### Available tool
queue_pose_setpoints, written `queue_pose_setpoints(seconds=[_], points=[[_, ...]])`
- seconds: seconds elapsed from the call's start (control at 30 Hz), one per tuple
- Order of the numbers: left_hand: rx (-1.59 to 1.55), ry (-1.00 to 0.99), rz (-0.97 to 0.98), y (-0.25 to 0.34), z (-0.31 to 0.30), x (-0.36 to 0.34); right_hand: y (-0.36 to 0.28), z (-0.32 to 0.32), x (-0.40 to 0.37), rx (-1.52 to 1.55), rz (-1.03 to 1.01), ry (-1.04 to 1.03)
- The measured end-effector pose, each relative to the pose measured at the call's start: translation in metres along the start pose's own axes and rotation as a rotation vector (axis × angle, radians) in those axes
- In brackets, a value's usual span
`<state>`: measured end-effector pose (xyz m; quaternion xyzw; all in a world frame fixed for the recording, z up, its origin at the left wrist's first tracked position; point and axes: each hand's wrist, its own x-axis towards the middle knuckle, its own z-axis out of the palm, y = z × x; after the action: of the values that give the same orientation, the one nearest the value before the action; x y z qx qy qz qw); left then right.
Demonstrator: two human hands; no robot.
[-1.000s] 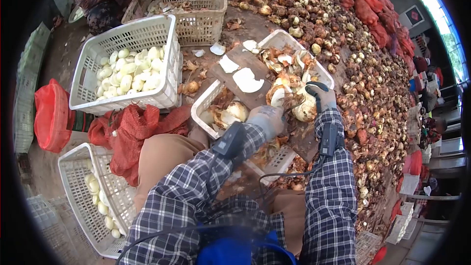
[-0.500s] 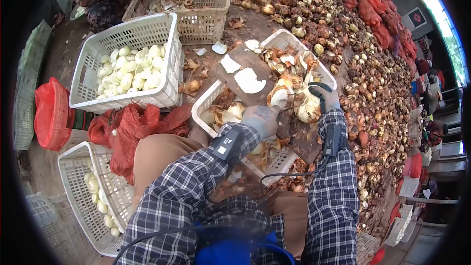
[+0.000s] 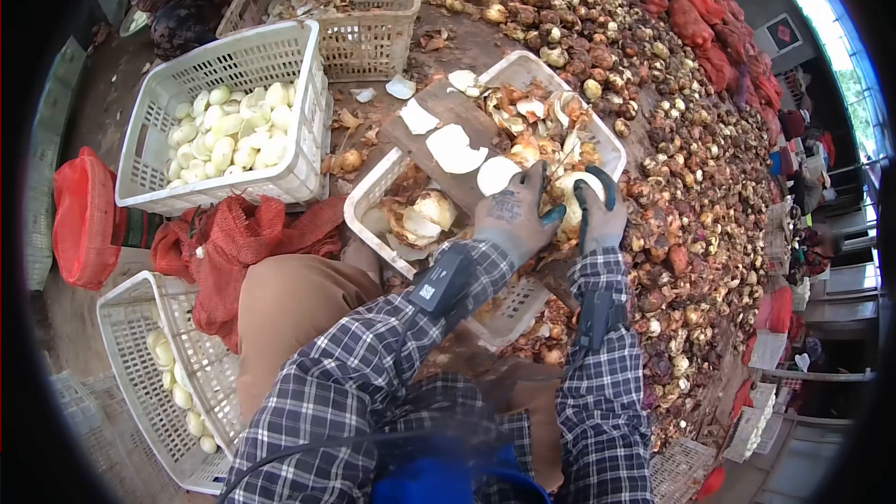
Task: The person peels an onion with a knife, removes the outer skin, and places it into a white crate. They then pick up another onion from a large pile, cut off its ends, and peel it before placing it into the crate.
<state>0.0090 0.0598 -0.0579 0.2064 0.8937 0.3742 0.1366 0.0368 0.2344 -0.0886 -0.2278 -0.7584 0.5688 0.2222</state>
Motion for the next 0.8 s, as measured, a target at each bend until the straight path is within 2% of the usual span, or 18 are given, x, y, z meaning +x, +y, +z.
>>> queue_pose_setpoints(seconds=[0.1, 0.27, 0.37, 0.4, 0.47, 0.57, 0.8], points=[[0.003, -0.027, 0.085, 0.001, 0.009, 0.011, 0.008, 0.001, -0.008, -0.206, -0.113, 0.056], [0.076, -0.043, 0.067, 0.001, 0.016, 0.02, 0.013, 0.002, -0.012, -0.109, -0.124, 0.042], [-0.181, -0.005, -0.147, -0.011, 0.018, 0.031, 0.007, 0.0, -0.018, 0.015, -0.102, 0.041], [-0.356, 0.045, -0.254, -0.022, 0.022, 0.036, -0.001, 0.0, -0.025, 0.076, -0.102, 0.044], [-0.424, 0.056, -0.209, -0.042, 0.032, 0.039, 0.004, -0.01, -0.026, 0.074, -0.085, 0.026], [-0.515, 0.028, -0.318, -0.041, 0.021, 0.031, 0.005, -0.02, -0.031, 0.075, -0.087, -0.018], [-0.178, 0.521, -0.211, -0.035, 0.01, 0.013, -0.011, -0.038, -0.054, 0.077, -0.004, -0.054]])
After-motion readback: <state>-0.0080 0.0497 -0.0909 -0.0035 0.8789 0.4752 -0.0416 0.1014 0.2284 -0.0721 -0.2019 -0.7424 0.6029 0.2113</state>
